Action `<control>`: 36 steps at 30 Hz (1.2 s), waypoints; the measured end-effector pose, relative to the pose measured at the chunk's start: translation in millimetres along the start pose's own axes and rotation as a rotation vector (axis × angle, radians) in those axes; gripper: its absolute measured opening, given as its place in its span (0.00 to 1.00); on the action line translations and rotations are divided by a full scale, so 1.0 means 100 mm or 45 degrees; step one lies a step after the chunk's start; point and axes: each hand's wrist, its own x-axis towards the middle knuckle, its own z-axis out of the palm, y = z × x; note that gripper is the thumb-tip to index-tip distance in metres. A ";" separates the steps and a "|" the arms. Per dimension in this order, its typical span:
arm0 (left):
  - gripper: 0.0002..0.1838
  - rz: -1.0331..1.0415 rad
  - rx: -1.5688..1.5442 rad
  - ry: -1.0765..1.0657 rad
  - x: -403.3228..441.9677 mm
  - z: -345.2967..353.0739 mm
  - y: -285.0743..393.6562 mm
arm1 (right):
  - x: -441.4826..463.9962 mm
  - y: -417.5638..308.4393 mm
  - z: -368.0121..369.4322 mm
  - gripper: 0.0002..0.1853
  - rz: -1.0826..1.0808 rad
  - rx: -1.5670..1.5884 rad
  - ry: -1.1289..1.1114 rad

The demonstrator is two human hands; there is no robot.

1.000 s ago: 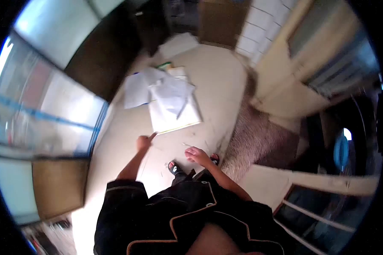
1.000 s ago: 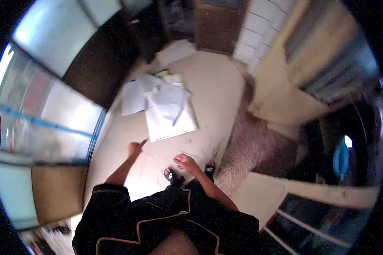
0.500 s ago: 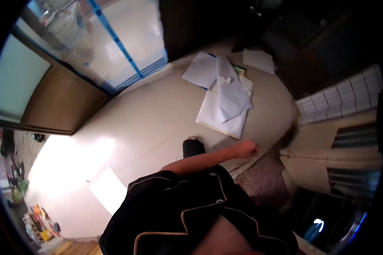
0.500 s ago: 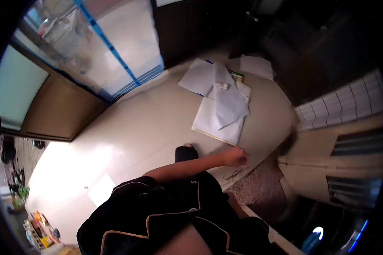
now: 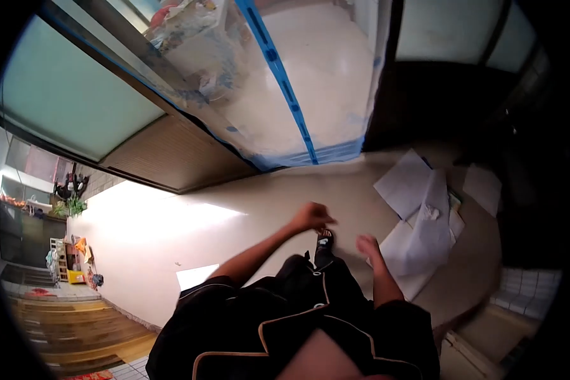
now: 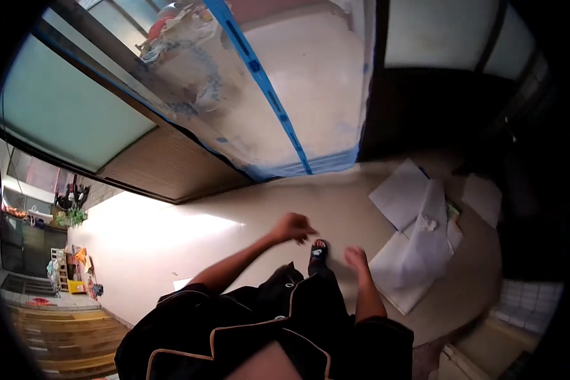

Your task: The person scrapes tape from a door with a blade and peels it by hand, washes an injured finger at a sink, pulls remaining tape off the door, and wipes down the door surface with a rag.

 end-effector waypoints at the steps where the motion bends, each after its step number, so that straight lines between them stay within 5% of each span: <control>1: 0.14 0.056 -0.112 0.078 0.06 -0.48 0.12 | 0.37 -0.70 0.20 0.07 -0.207 0.010 -0.170; 2: 0.12 0.209 -0.332 0.127 0.12 -0.93 0.07 | 0.49 -1.51 0.46 0.08 -0.303 -0.284 -0.305; 4: 0.12 0.477 -0.012 0.344 0.13 -1.76 0.44 | 0.55 -2.88 1.06 0.11 -0.394 -0.318 -0.572; 6: 0.13 0.476 0.127 0.536 0.20 -2.24 0.98 | 0.73 -3.80 1.61 0.10 -0.690 -0.668 -0.815; 8: 0.17 0.753 0.018 0.426 0.48 -2.49 1.49 | 0.53 -4.43 1.94 0.09 -0.758 -0.820 -0.884; 10: 0.14 0.858 0.217 0.311 0.87 -2.70 2.09 | 0.65 -4.84 2.12 0.14 -1.663 -0.953 -0.543; 15: 0.20 1.294 0.562 0.005 2.22 -3.39 3.09 | 0.02 -5.97 1.59 0.30 -1.753 -1.265 0.090; 18: 0.31 1.371 0.925 0.534 3.07 -4.13 3.38 | 0.09 -6.44 1.41 0.34 -1.801 -1.389 0.360; 22: 0.33 1.730 1.135 1.258 3.61 -5.52 3.72 | 0.49 -6.85 1.39 0.29 -1.831 -1.334 0.526; 26: 0.26 1.496 1.397 1.578 3.26 -6.73 4.08 | 1.45 -7.30 1.31 0.22 -1.826 -1.035 0.593; 30: 0.18 1.210 1.432 1.742 2.67 -6.98 4.31 | 2.46 -7.97 1.42 0.19 -1.842 -0.779 0.583; 36: 0.10 0.874 1.408 1.873 3.01 -7.09 4.89 | 3.80 -9.73 1.72 0.11 -1.731 -0.586 0.445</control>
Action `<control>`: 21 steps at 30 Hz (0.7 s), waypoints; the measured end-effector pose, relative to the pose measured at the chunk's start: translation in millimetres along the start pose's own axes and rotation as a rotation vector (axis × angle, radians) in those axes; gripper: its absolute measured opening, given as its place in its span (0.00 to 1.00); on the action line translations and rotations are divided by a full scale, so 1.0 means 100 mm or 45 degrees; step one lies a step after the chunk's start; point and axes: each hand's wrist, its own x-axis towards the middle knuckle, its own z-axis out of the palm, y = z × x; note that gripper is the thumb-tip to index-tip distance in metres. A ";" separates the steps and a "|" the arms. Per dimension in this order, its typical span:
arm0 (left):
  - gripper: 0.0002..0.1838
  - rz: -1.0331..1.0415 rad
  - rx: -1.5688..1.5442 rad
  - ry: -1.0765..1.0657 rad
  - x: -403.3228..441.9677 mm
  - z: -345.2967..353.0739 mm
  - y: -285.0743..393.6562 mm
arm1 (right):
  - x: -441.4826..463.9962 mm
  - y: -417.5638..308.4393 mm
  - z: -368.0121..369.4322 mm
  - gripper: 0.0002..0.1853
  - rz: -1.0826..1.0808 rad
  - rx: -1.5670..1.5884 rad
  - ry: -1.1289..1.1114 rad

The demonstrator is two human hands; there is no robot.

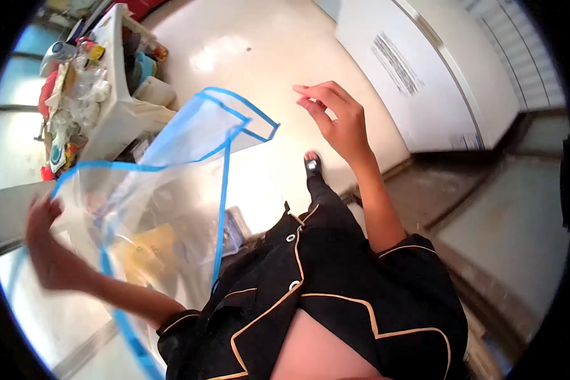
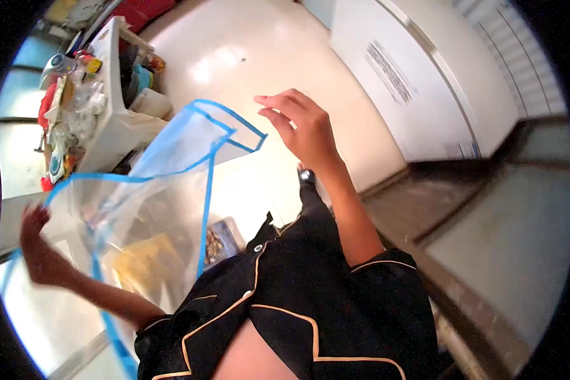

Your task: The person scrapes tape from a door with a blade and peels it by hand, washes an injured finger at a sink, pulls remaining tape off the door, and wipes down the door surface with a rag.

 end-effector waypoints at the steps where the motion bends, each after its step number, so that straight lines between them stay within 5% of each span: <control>1: 0.10 -0.082 0.002 -0.009 0.05 0.20 -0.06 | 0.31 0.09 0.17 0.10 -0.043 0.016 -0.048; 4: 0.08 -0.670 -0.086 0.133 0.10 0.56 -0.40 | 1.08 0.38 0.49 0.14 -0.268 -0.063 -0.203; 6: 0.11 -0.786 -0.075 0.202 0.11 0.64 -0.58 | 1.47 0.46 0.73 0.14 -0.202 -0.038 -0.273; 10: 0.13 -1.080 -0.493 0.456 -0.32 1.14 -1.56 | 2.23 0.75 1.41 0.17 -0.519 -0.228 -0.355; 12: 0.10 -1.253 -0.527 0.520 -0.20 1.86 -1.65 | 2.65 0.94 1.79 0.31 -0.692 -0.359 -0.394; 14: 0.10 -1.160 -0.857 0.407 -0.16 2.53 -2.06 | 3.11 1.00 2.14 0.31 -0.746 -0.367 -0.398; 18: 0.16 -1.687 -1.525 0.157 0.78 4.06 -2.10 | 3.94 1.08 2.78 0.29 -0.686 -0.346 -0.483; 21: 0.18 -1.582 -1.803 -0.325 1.40 4.85 -2.10 | 4.45 1.20 3.19 0.25 -0.561 -0.225 -0.468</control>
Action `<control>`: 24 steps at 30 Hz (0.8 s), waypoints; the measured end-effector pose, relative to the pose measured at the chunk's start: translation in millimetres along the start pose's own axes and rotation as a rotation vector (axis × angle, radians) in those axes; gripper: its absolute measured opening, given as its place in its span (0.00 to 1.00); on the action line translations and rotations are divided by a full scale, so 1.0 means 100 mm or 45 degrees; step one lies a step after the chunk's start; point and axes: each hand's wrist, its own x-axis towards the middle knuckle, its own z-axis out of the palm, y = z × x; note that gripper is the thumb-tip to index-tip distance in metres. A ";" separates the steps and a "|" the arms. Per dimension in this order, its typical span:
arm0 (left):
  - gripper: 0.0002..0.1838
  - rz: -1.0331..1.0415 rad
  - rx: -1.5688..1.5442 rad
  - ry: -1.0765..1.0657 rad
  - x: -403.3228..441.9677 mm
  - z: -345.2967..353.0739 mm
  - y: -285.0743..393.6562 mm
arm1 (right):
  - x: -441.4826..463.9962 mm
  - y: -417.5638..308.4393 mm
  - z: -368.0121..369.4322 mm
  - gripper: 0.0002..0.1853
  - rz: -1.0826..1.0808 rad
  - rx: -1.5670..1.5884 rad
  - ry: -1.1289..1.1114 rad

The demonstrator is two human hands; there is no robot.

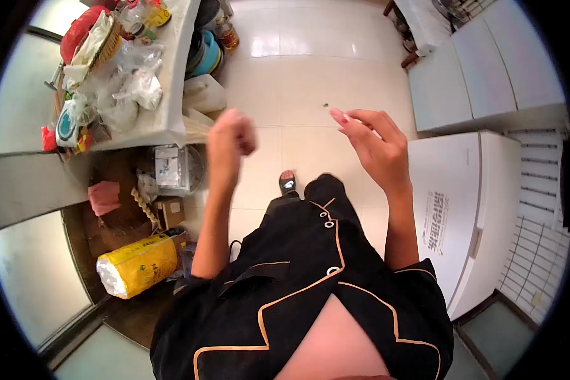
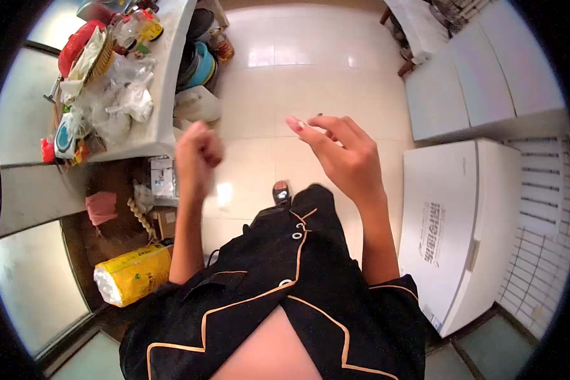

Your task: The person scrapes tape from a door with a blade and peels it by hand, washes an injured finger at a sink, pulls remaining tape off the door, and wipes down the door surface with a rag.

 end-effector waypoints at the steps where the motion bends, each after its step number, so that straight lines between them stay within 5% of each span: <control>1: 0.19 0.027 0.030 -0.214 0.25 0.16 0.03 | 0.16 0.11 0.06 0.25 0.005 0.011 0.007; 4: 0.15 0.086 0.232 -0.375 1.04 0.54 0.10 | 0.62 0.52 0.27 0.19 0.238 0.279 0.047; 7: 0.08 0.177 0.228 -0.291 1.87 0.64 -0.06 | 1.06 1.23 0.62 0.16 0.190 0.234 0.102; 9: 0.11 -0.159 0.547 -0.152 2.40 0.44 -0.16 | 1.45 1.69 0.83 0.14 0.176 0.287 0.112; 13: 0.08 -0.171 -0.047 0.190 3.27 0.28 -0.58 | 2.45 2.55 1.20 0.12 0.292 0.463 -0.032; 16: 0.14 -0.315 0.239 0.152 3.77 0.06 -0.61 | 3.25 3.06 1.44 0.11 0.201 0.592 -0.090; 19: 0.12 -0.372 -0.332 0.325 4.28 0.05 -0.45 | 3.95 3.49 1.71 0.10 0.090 0.581 -0.201; 24: 0.07 -0.356 -0.369 0.396 5.47 0.07 -0.42 | 4.96 4.08 2.27 0.19 -0.018 0.529 -0.322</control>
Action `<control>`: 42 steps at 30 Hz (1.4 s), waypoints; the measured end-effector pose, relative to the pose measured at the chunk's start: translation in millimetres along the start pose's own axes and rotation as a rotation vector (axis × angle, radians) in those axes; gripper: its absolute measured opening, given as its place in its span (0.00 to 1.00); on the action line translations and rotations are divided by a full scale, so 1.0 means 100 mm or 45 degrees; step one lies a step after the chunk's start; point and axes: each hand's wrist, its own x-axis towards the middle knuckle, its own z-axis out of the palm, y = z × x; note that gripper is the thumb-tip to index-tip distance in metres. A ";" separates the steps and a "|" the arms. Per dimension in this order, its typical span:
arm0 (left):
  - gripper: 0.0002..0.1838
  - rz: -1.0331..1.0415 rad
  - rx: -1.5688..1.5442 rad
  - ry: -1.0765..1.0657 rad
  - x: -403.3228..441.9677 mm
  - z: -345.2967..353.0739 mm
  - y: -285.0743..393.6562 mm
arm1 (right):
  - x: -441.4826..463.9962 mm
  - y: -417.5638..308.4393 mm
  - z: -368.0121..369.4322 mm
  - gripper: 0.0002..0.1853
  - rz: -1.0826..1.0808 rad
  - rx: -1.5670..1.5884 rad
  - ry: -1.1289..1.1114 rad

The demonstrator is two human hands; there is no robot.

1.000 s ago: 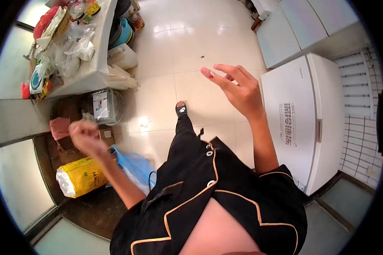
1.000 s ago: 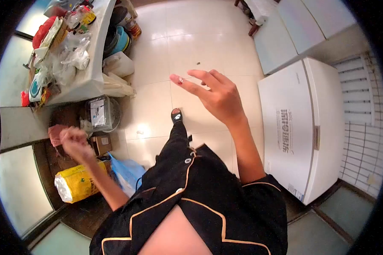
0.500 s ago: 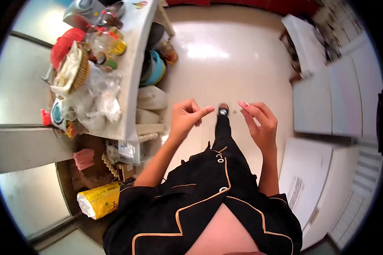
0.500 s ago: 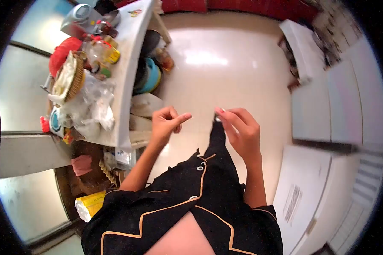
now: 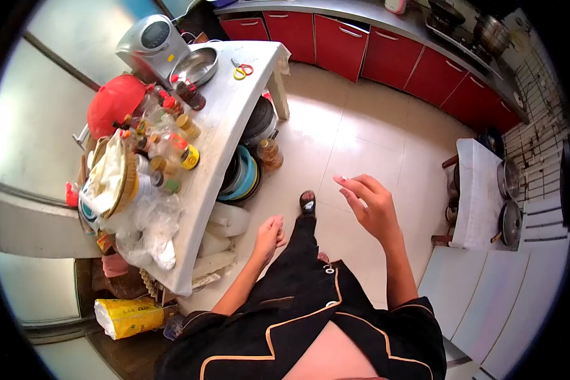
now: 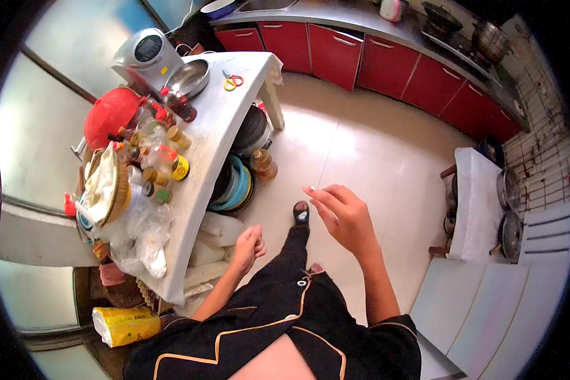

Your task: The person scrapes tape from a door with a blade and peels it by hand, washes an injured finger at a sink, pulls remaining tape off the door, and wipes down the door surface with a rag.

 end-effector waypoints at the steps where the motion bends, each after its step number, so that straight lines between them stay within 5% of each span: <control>1: 0.08 0.036 0.132 0.090 0.23 0.11 0.05 | 0.21 0.20 0.03 0.19 0.020 0.001 -0.012; 4: 0.17 0.200 0.348 -0.200 1.13 0.43 0.38 | 0.81 0.71 0.03 0.23 -0.170 -0.222 0.003; 6: 0.13 0.176 0.381 -0.335 1.63 0.81 0.84 | 1.27 0.86 -0.07 0.25 -0.170 -0.313 -0.019; 8: 0.07 0.119 0.373 -0.330 2.20 1.12 1.21 | 1.65 1.08 -0.13 0.24 -0.140 -0.331 -0.014; 15: 0.19 0.148 0.761 -0.442 3.83 2.00 2.34 | 2.79 2.07 -0.22 0.21 0.008 -0.213 0.178; 18: 0.16 0.218 0.512 -0.587 4.41 2.26 2.55 | 3.30 2.65 -0.17 0.19 0.039 -0.177 0.210; 21: 0.20 0.603 0.743 -0.442 5.03 2.44 2.72 | 3.91 3.23 -0.12 0.18 0.139 -0.035 0.194; 22: 0.18 0.168 0.821 -0.273 5.22 2.37 2.90 | 4.13 3.38 -0.13 0.18 0.169 -0.005 0.182; 25: 0.17 0.122 0.866 0.052 5.91 2.24 3.25 | 4.89 3.86 -0.13 0.18 0.102 0.061 0.104; 26: 0.16 0.534 0.831 0.029 6.17 2.21 3.26 | 5.14 3.98 -0.12 0.17 0.088 0.063 0.056; 28: 0.14 0.667 0.628 0.133 6.37 2.36 3.57 | 5.68 4.23 -0.02 0.16 -0.004 0.054 -0.005; 30: 0.16 0.133 0.611 0.271 6.62 2.27 4.09 | 6.21 4.38 0.07 0.12 -0.153 0.017 -0.110; 34: 0.14 0.873 0.471 0.270 7.31 2.26 4.45 | 7.09 4.77 0.38 0.12 -0.230 0.093 -0.230; 36: 0.15 0.521 0.588 0.194 7.58 2.10 4.79 | 7.48 4.95 0.57 0.13 -0.291 0.041 -0.299; 42: 0.06 0.626 0.294 0.247 8.59 2.25 5.51 | 8.59 5.32 1.04 0.20 -0.269 -0.027 -0.392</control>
